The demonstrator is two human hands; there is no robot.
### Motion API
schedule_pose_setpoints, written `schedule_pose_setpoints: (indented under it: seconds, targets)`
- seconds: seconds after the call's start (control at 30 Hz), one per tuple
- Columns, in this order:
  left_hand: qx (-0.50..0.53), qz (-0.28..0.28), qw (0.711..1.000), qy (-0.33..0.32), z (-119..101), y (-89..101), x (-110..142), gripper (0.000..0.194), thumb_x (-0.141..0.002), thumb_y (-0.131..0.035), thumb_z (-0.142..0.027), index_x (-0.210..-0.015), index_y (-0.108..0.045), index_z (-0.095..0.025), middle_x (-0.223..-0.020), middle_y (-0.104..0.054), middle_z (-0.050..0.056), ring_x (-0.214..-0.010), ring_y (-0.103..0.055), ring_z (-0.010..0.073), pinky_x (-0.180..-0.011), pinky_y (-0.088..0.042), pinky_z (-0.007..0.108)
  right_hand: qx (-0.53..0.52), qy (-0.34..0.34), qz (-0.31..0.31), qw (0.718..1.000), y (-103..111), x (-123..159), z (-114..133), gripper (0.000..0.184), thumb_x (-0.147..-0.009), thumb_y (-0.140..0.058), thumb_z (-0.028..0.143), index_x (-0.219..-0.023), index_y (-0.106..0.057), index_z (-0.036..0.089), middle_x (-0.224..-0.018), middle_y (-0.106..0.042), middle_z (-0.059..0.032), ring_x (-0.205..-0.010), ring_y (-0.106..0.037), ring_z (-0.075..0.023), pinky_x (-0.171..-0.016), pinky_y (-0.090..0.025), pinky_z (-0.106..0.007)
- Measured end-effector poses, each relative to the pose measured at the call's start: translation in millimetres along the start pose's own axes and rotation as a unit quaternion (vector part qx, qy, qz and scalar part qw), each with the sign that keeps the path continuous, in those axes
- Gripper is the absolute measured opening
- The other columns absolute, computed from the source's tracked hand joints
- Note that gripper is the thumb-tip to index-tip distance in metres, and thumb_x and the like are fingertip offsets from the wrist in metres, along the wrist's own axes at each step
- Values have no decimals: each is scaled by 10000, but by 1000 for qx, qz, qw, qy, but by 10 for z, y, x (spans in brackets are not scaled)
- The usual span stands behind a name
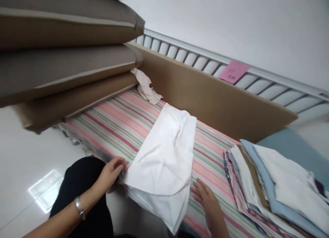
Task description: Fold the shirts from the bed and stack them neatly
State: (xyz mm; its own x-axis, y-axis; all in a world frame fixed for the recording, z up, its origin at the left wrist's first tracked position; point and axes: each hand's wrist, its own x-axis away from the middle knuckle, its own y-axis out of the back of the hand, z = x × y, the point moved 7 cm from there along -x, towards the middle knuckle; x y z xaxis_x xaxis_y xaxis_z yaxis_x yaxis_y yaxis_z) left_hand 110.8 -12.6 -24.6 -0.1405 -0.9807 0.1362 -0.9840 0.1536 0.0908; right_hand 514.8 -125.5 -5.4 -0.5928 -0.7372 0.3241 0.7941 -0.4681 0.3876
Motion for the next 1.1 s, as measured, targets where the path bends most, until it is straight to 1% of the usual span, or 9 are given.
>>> schedule_pose_setpoints:
  seconds: [0.1,0.2,0.3,0.4,0.57,0.7,0.77,0.9,1.1]
  targets:
    - [-83,27,996,-8,245,-3,302,379,-684,-548,-151,-1061,-573,-178,-1043,-640,76,-991,-587,224,-905,-443,356,31,-3,-5,999,-159,3,101,764,-682,-503,622,-1288,-434,162,-1184,-597,-142,-923,-641,-245,-727,-527,-344]
    - [-148,25,988,-29,361,-143,414,494,-632,-568,-97,-1118,-557,-180,-1167,-596,98,-1111,-531,250,-977,-392,375,197,55,-29,978,-291,-17,455,743,-704,-464,622,-1285,-440,160,-1139,-615,-146,-947,-623,-276,-821,-485,-408]
    - [-165,2,984,-67,373,-258,391,423,-645,-577,-115,-1064,-572,-165,-1134,-603,110,-1083,-535,254,-980,-375,371,330,109,-54,936,-436,-12,700,709,-721,-493,536,-1291,-432,118,-1150,-593,-193,-1051,-566,-312,-910,-416,-446]
    - [-163,-12,983,-79,377,-276,342,243,-687,-484,-102,-896,-587,-169,-945,-637,74,-913,-576,217,-852,-428,331,340,106,-58,933,-533,-32,695,617,-694,-532,309,-1270,-454,99,-1133,-592,-215,-1036,-570,-323,-879,-424,-453]
    - [-204,-31,973,-99,322,-119,417,66,-728,-467,-173,-673,-502,-180,-674,-542,5,-671,-507,165,-642,-387,261,263,122,-87,953,-328,35,713,528,-731,-447,226,-1249,-461,122,-995,-643,-124,-887,-627,-233,-825,-468,-368]
    - [-188,-39,972,-136,306,-50,546,153,-789,-449,-277,-669,-480,-188,-649,-489,-13,-623,-452,143,-595,-348,240,-55,204,-166,963,101,275,670,578,-739,-516,401,-1281,-410,227,-1012,-608,-23,-883,-618,-151,-787,-496,-273]
    - [-182,-57,975,-115,392,-42,547,154,-761,-453,-263,-625,-451,-191,-607,-459,-24,-595,-430,137,-570,-330,234,-203,151,-158,954,155,292,400,657,-620,-629,390,-1231,-454,222,-905,-618,6,-793,-623,-143,-727,-514,-267]
    - [-188,-75,975,-89,559,-85,487,101,-680,-471,-214,-594,-421,-195,-562,-440,-38,-568,-420,128,-546,-309,223,-231,-10,-93,968,-48,196,-140,655,-469,-678,296,-1084,-519,135,-619,-604,31,-558,-602,-155,-564,-525,-294]
    - [-201,-79,973,-85,604,-62,518,60,-669,-459,-159,-636,-425,-195,-564,-463,-47,-554,-440,115,-538,-321,208,-206,-36,-52,976,-122,100,-154,433,-498,-695,284,-894,-554,176,-533,-613,36,-467,-578,-139,-470,-502,-259]
